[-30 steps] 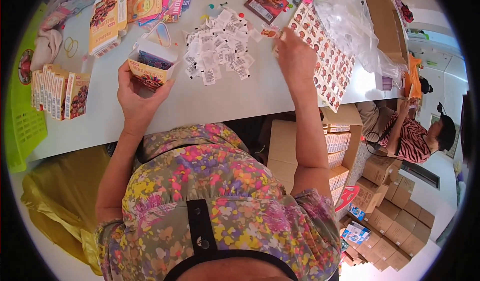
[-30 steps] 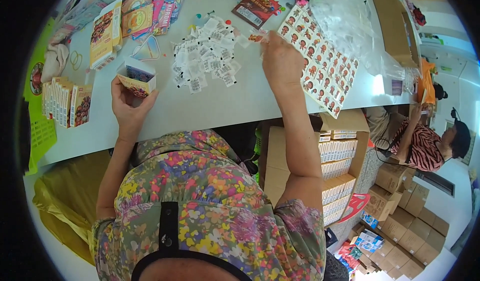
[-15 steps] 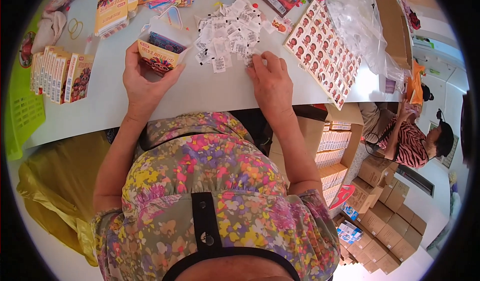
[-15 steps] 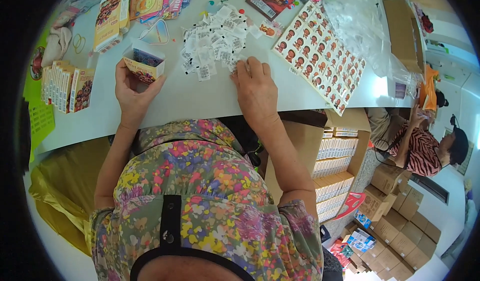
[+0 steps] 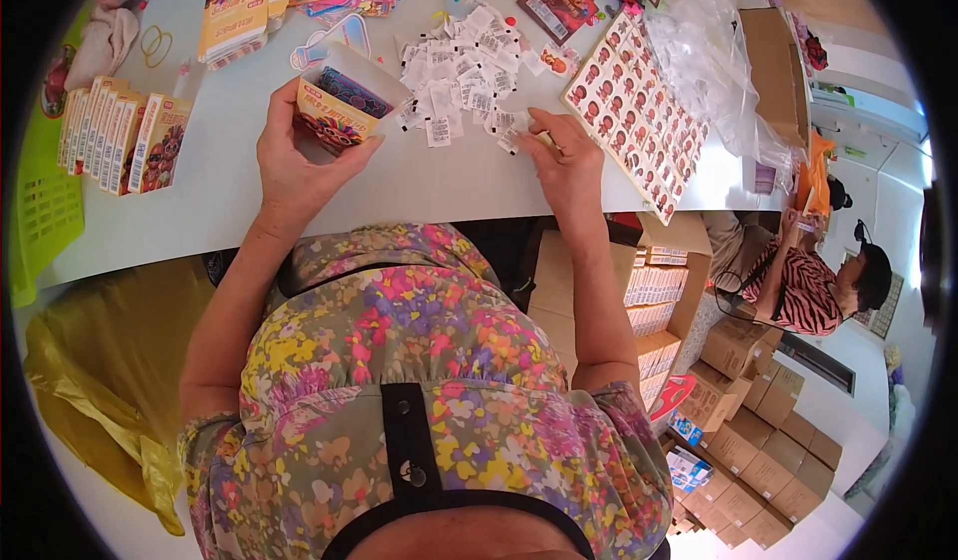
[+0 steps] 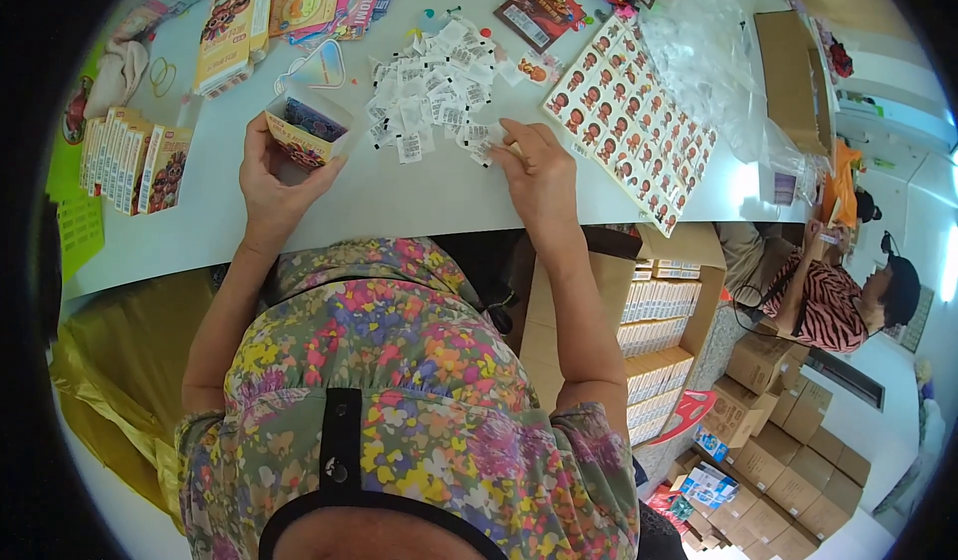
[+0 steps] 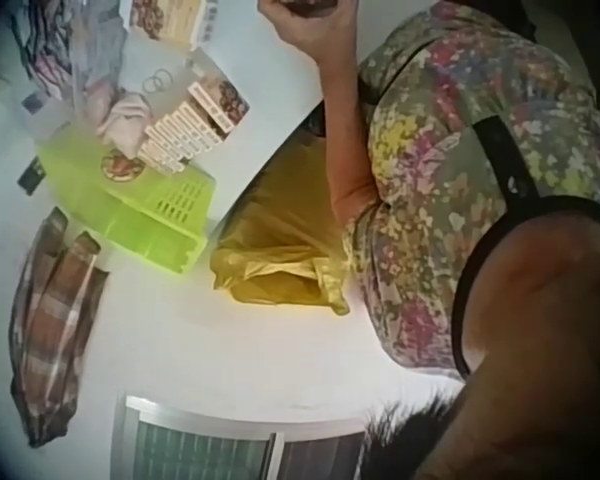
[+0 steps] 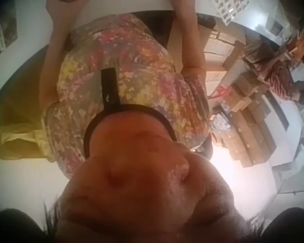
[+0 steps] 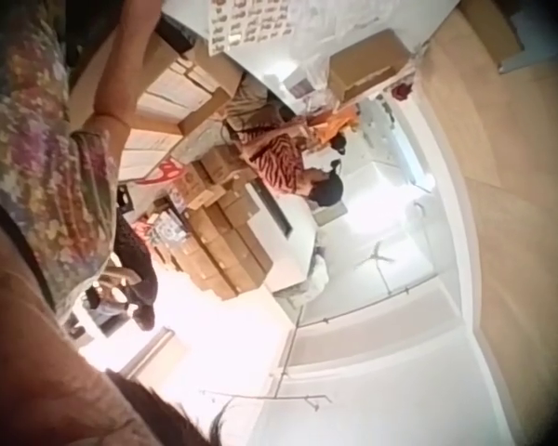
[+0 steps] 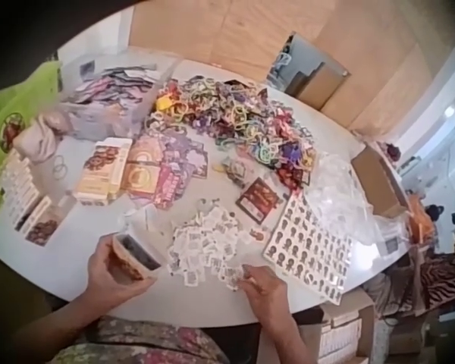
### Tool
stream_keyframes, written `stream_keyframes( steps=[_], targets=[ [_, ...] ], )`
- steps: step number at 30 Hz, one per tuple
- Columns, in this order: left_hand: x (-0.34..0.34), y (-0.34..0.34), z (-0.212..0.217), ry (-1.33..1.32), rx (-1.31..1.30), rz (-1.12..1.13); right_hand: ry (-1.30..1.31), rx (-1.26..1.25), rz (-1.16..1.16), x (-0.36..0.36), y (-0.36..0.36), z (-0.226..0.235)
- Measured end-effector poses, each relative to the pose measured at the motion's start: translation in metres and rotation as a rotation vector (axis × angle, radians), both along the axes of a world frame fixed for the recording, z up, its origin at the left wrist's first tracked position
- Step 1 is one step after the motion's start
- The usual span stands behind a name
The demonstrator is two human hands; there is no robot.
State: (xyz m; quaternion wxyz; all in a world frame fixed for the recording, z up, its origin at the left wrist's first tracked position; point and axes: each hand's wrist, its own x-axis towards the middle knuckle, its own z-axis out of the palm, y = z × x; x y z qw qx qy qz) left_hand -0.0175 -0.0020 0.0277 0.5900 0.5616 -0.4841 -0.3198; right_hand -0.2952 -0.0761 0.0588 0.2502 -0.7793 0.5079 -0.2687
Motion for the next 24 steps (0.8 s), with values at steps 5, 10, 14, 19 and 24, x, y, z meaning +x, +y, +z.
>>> stream_keyframes(
  steps=[5, 10, 14, 19, 24],
  targets=[
    [-0.002, 0.000, 0.001, 0.034, 0.020, -0.003, 0.044, 0.034, 0.051, 0.007, -0.006, 0.005],
    [-0.002, 0.000, 0.001, 0.035, 0.031, -0.002, -0.045, 0.084, 0.042, -0.007, -0.009, -0.006],
    [-0.001, 0.000, 0.001, -0.005, 0.045, 0.000, -0.092, 0.102, -0.006, -0.010, -0.006, -0.007],
    [0.000, 0.000, -0.001, -0.004, 0.044, 0.003, 0.012, 0.051, 0.048, -0.007, 0.006, 0.000],
    [0.003, 0.002, -0.004, -0.004, 0.026, 0.025, 0.031, 0.061, 0.057, -0.006, 0.005, -0.001]
  ],
)
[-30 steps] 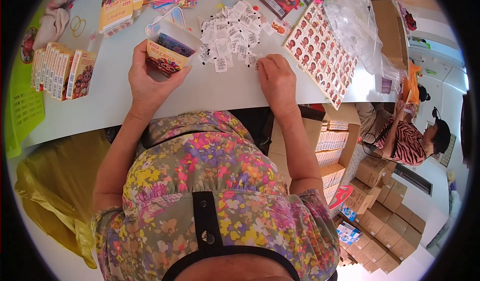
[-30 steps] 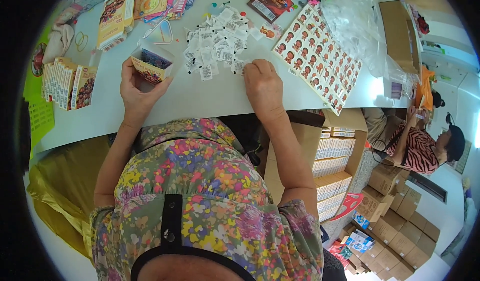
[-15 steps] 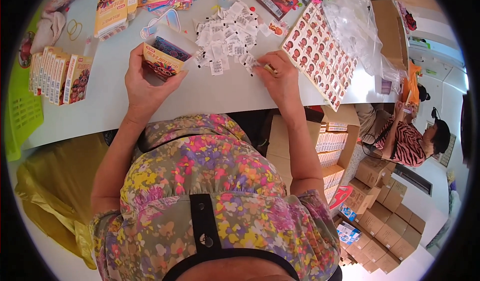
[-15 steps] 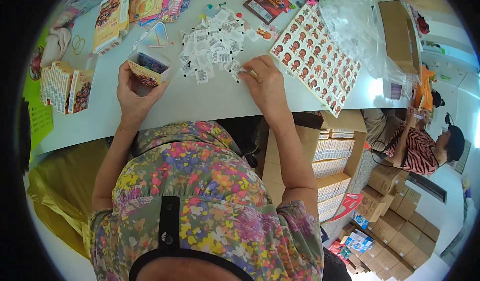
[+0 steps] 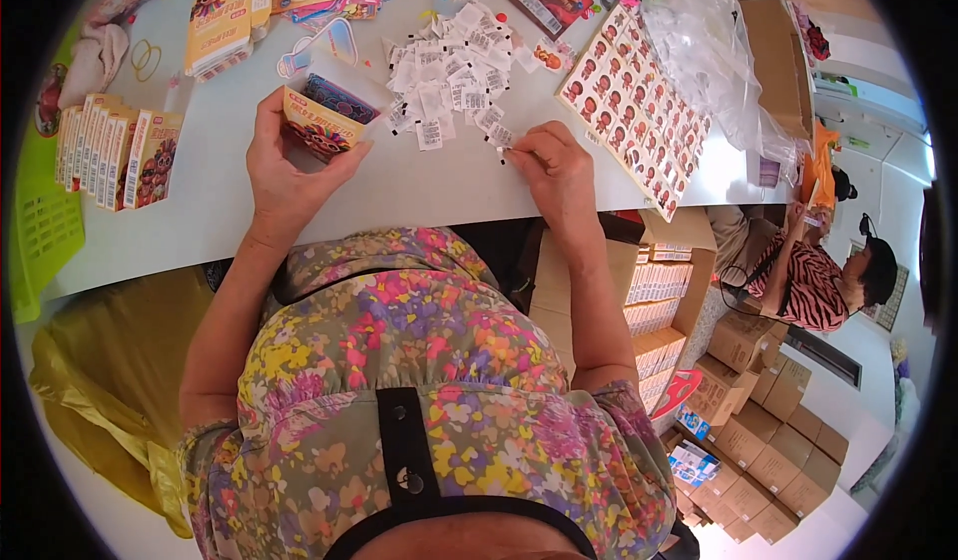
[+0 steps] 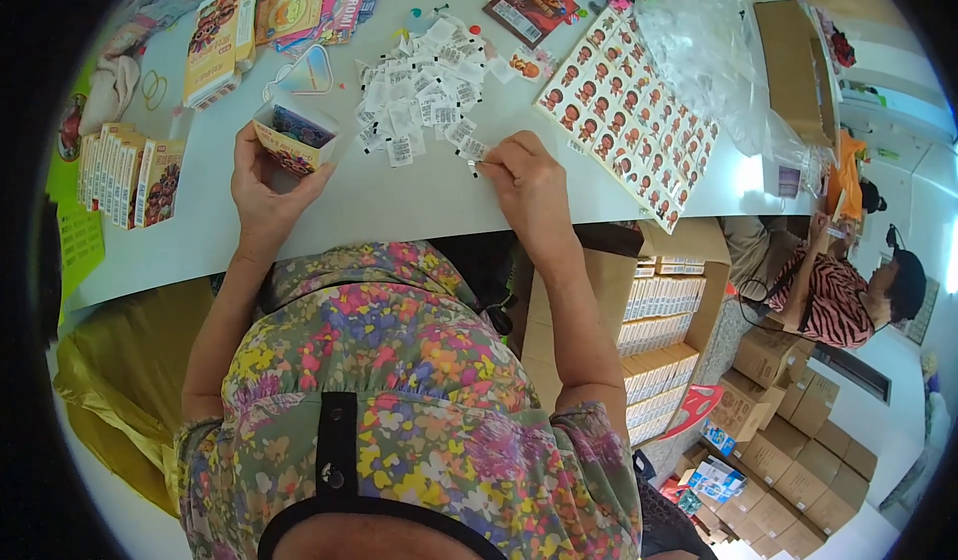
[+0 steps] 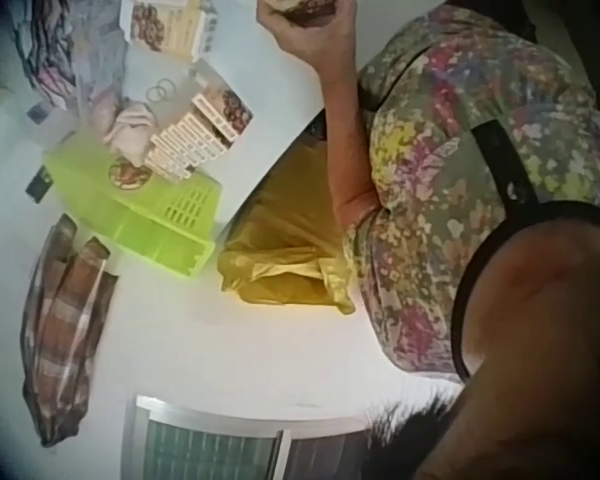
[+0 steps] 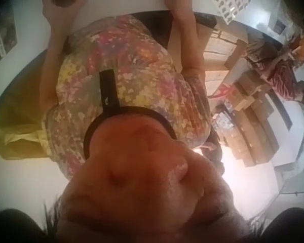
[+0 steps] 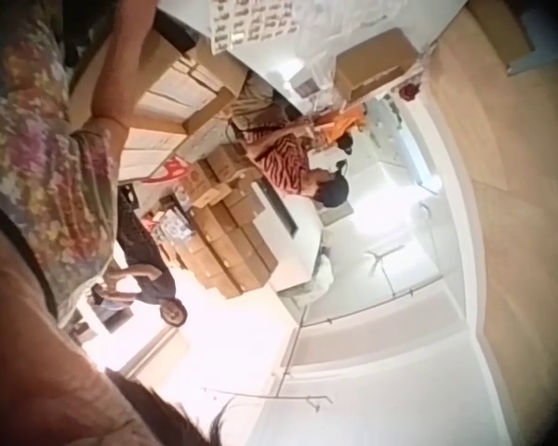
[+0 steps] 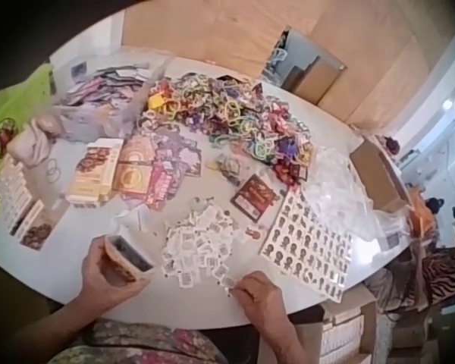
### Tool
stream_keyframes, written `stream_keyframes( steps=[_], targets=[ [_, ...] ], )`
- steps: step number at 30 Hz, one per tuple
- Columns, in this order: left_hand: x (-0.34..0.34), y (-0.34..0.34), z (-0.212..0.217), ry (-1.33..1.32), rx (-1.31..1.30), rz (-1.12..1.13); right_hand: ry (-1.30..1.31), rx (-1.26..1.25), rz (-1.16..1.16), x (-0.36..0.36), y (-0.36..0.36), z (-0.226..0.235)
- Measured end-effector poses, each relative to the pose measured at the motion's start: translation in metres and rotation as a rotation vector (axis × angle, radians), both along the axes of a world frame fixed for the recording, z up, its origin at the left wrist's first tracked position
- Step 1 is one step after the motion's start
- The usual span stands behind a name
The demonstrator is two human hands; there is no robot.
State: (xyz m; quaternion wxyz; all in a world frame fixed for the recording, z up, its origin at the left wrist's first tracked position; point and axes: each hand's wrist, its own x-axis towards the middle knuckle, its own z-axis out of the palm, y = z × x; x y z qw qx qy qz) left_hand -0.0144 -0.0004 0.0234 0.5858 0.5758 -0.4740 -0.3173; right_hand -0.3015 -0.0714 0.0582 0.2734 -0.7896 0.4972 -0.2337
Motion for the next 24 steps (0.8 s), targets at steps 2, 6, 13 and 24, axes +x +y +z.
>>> stream_keyframes(
  steps=[2, 6, 13, 24],
  targets=[
    [0.000, 0.001, 0.000, -0.038, -0.025, -0.014, -0.076, 0.031, 0.029, 0.004, -0.003, 0.011],
    [-0.006, -0.002, 0.010, -0.239, -0.128, -0.035, -0.301, -0.026, 0.116, 0.063, -0.004, 0.071],
    [-0.007, 0.001, 0.012, -0.387, -0.083, -0.037, 0.202, -0.493, 0.520, 0.129, -0.009, 0.081],
    [-0.002, -0.001, 0.008, -0.194, -0.045, -0.001, -0.059, -0.259, 0.570, 0.158, -0.029, 0.091]
  ],
)
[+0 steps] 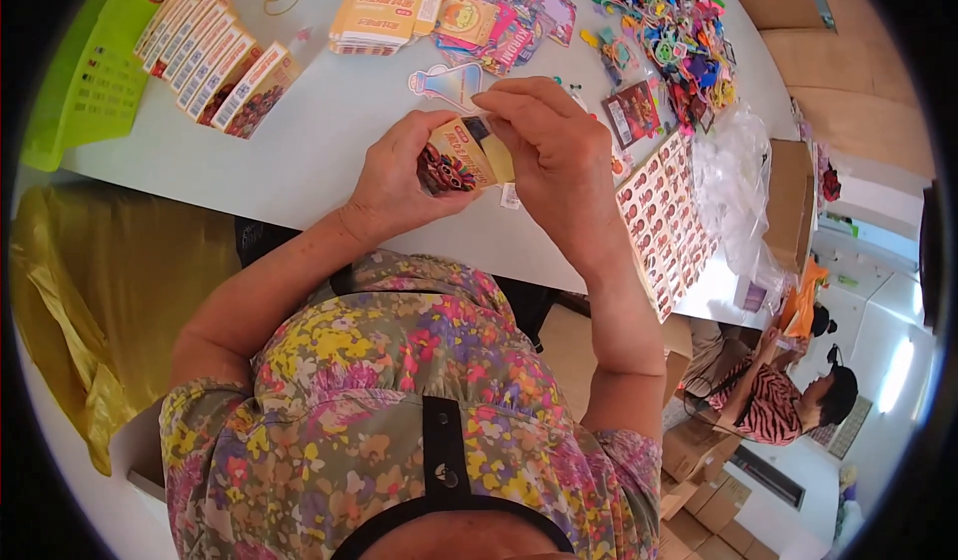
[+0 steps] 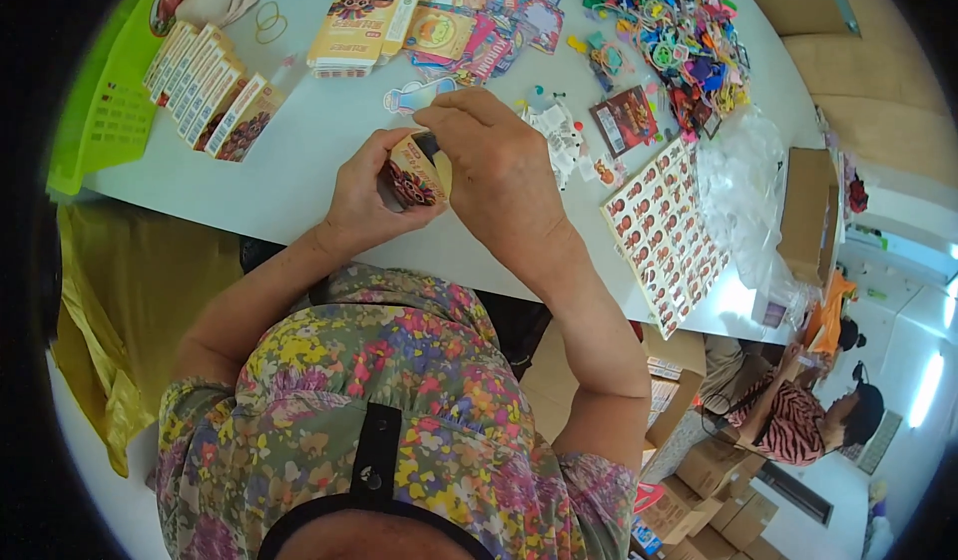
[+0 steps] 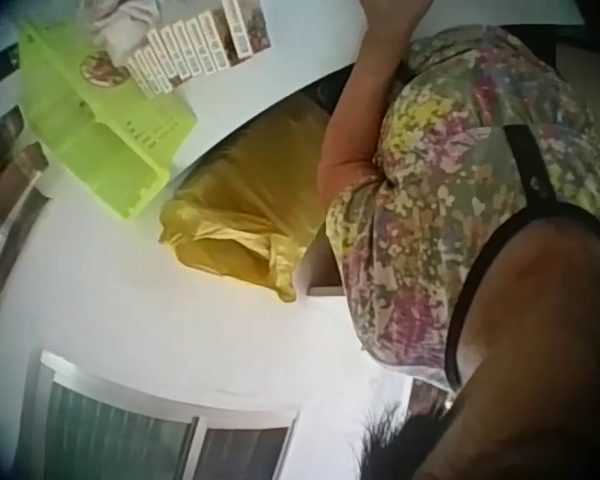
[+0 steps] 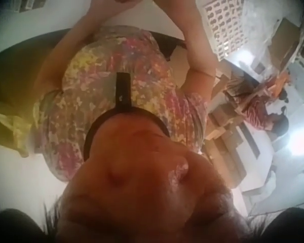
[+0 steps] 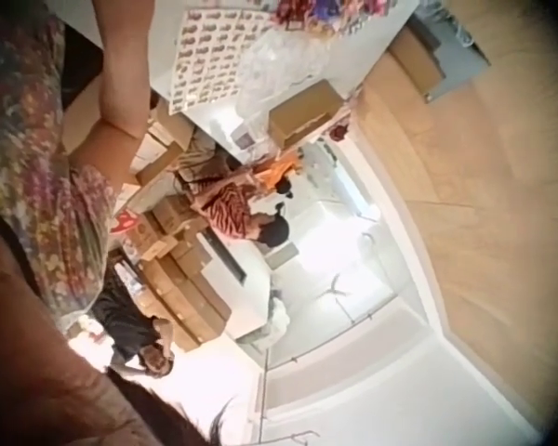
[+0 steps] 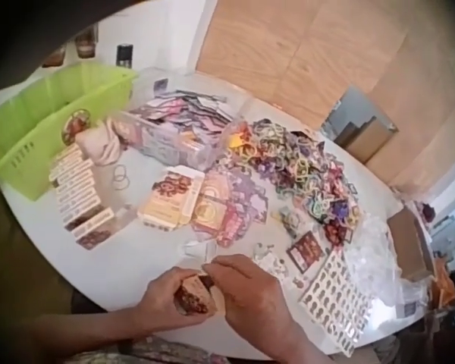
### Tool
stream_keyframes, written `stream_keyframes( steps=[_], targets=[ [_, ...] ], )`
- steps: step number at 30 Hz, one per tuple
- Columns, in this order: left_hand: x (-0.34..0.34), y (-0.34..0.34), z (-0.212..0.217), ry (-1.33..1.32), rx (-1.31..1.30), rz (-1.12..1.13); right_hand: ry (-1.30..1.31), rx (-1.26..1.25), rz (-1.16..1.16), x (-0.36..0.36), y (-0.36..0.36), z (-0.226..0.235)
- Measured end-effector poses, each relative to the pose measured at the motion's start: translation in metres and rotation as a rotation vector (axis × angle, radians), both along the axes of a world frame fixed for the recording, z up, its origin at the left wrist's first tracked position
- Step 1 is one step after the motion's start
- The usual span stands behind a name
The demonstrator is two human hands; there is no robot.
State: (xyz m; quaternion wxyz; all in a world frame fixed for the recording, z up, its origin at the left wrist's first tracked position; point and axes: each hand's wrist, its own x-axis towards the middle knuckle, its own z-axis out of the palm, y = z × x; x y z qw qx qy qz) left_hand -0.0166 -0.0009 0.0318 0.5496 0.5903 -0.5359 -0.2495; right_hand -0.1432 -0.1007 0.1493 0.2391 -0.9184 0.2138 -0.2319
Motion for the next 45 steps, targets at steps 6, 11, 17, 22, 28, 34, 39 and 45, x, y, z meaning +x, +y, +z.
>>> stream_keyframes(
  steps=[6, 11, 17, 22, 28, 34, 39, 45],
  targets=[
    [0.001, 0.001, -0.002, 0.077, 0.019, -0.009, -0.135, -0.157, 0.009, 0.007, -0.002, -0.011],
    [0.002, 0.000, 0.003, 0.083, 0.013, -0.026, -0.154, -0.159, 0.167, 0.004, -0.002, -0.010],
    [0.002, 0.002, 0.002, 0.249, 0.026, -0.042, -0.313, -0.192, -0.099, -0.019, 0.002, -0.008],
    [-0.004, -0.001, 0.000, 0.284, -0.093, 0.027, -0.247, 0.300, -0.245, -0.028, 0.023, -0.039],
    [-0.009, 0.009, 0.023, 0.735, 0.184, -0.235, -0.210, 0.581, -0.340, -0.043, 0.018, -0.047],
    [-0.008, 0.028, 0.028, 0.684, 0.252, -0.194, -0.521, 1.047, -0.285, -0.060, 0.022, -0.062],
    [-0.015, 0.039, 0.027, 0.636, 0.209, -0.191, -0.601, 0.927, -0.309, -0.065, 0.054, -0.090],
    [-0.017, 0.049, 0.019, 0.525, 0.247, -0.302, -0.511, 0.849, -0.294, -0.070, 0.063, -0.096]
  ],
)
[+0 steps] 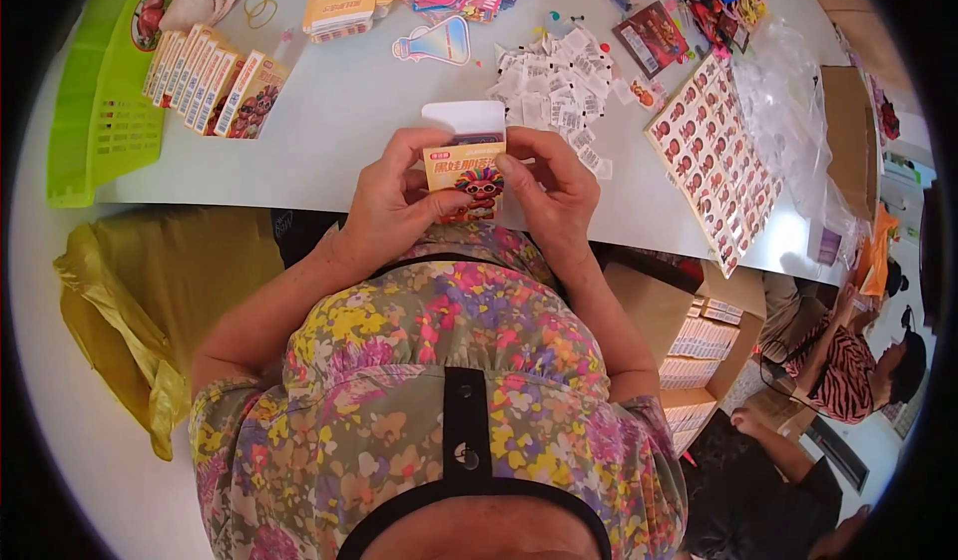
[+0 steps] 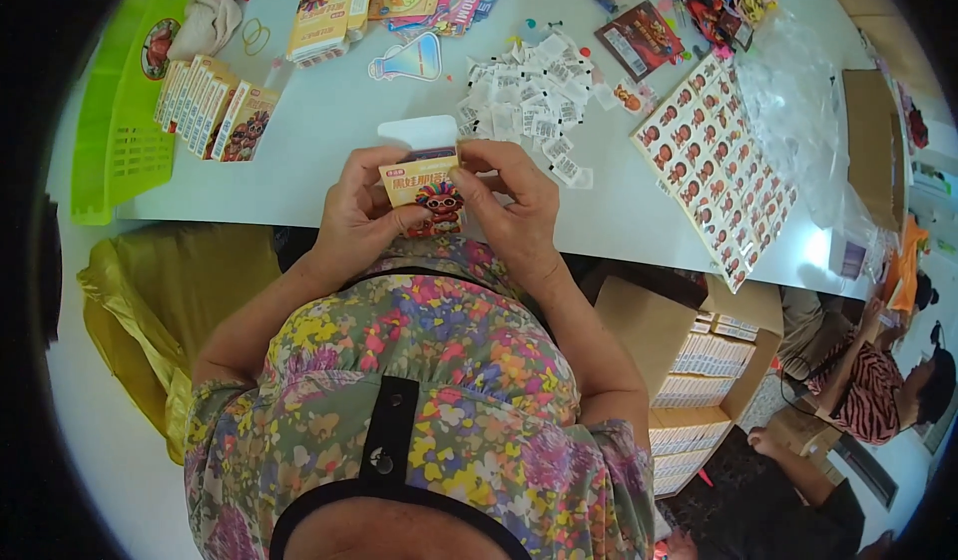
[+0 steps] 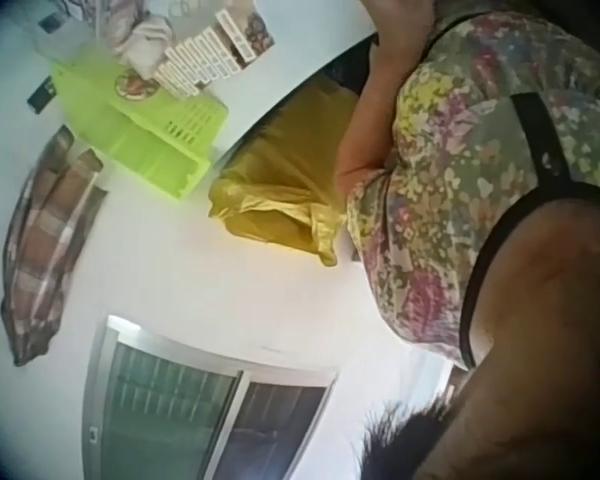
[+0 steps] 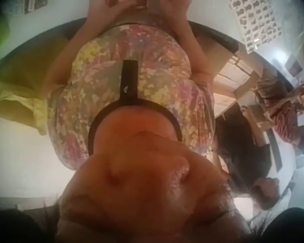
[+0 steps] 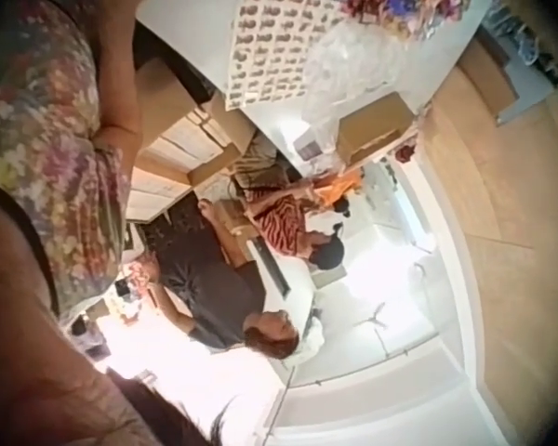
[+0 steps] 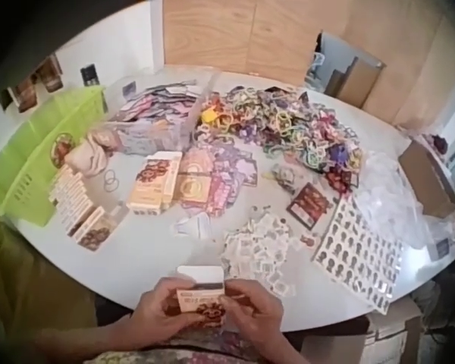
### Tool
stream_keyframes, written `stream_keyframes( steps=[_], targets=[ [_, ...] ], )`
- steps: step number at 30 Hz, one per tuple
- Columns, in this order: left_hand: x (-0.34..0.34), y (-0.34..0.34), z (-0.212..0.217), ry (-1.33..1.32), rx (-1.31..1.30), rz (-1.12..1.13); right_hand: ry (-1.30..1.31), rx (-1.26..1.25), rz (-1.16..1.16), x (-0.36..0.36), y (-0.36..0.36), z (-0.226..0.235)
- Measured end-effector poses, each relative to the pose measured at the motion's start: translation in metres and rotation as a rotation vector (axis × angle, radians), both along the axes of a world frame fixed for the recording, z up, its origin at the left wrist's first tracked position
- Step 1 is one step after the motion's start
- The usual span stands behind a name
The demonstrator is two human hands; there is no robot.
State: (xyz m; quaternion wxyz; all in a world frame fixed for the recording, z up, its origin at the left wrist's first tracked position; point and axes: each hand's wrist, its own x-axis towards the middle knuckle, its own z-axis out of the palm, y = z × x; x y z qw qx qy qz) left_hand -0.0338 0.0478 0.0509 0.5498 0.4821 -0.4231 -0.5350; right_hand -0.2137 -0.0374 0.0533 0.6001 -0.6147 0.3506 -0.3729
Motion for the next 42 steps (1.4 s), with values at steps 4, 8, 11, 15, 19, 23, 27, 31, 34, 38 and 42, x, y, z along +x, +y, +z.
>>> stream_keyframes(
  steps=[4, 8, 11, 15, 19, 23, 27, 31, 34, 38, 42],
  targets=[
    [-0.001, 0.000, 0.004, -0.037, 0.058, -0.118, 0.065, -0.168, 0.013, -0.005, 0.000, -0.001],
    [0.001, -0.003, 0.004, -0.096, 0.065, -0.140, 0.119, -0.107, 0.034, -0.011, 0.000, 0.000],
    [0.001, -0.006, 0.004, -0.070, 0.053, -0.153, -0.122, 0.134, 0.028, -0.014, -0.003, -0.003],
    [-0.001, -0.009, 0.008, -0.138, 0.062, -0.254, 0.080, 0.231, 0.180, -0.022, -0.020, 0.001],
    [-0.003, -0.010, 0.015, -0.067, 0.100, -0.243, -0.158, 0.437, 0.062, -0.019, -0.016, -0.003],
    [0.001, -0.011, 0.014, -0.193, 0.083, -0.226, -0.107, 0.131, -0.123, -0.015, 0.001, -0.006],
    [0.001, -0.009, 0.011, -0.234, 0.025, -0.197, -0.075, 0.207, -0.047, -0.018, 0.004, -0.004],
    [0.005, -0.014, 0.008, -0.282, -0.035, -0.129, -0.112, 0.143, 0.035, -0.014, -0.005, -0.002],
    [0.012, -0.017, 0.013, -0.251, -0.021, -0.101, -0.029, 0.002, 0.098, -0.016, -0.008, -0.006],
    [0.020, -0.020, 0.007, -0.337, -0.086, -0.121, 0.059, -0.033, 0.055, -0.014, 0.000, -0.007],
    [0.014, -0.024, 0.003, -0.326, -0.221, -0.023, 0.096, 0.047, -0.098, -0.003, 0.002, 0.005]
  ],
)
